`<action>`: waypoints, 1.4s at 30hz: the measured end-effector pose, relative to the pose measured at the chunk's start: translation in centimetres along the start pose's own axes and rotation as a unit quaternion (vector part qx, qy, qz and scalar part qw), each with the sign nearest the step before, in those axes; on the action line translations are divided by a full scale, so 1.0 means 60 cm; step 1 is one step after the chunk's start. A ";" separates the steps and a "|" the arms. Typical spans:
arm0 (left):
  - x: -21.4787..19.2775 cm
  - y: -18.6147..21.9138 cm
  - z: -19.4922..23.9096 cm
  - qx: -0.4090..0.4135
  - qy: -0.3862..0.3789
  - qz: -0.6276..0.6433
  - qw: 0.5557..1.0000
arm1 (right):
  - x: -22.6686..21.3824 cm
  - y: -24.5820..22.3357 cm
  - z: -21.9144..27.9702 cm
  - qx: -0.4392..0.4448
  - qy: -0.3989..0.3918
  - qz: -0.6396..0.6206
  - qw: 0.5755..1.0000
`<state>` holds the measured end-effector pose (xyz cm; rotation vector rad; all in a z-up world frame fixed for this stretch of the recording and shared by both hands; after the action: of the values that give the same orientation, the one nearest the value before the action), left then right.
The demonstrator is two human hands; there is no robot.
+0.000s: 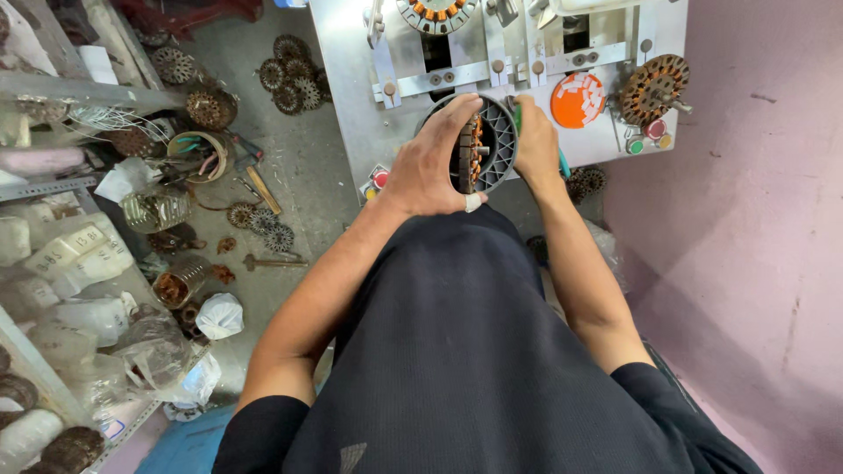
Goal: The person works on the internal copper wiring of an electric motor stator using their hands and a small green tool, eventually using pliers to cut or adjust wires before placing the component into a larger machine.
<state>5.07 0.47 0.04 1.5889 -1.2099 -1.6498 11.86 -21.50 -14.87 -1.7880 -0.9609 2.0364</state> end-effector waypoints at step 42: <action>-0.016 -0.129 -0.039 0.034 -0.150 0.435 0.887 | -0.165 -0.310 0.079 -0.058 0.154 -0.219 0.962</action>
<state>9.02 4.24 -5.99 0.6156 -1.7980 -1.2507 5.21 -14.94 4.61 -1.6924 -1.2598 1.4144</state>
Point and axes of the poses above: each hand's wrist, its own z-axis away from the middle knuckle, its own x-axis out of the palm, y = z × x, the point moved 3 cm from there along -z, towards the middle knuckle, and after that the axes turned 2 degrees about -y, right-handed, at the moved point
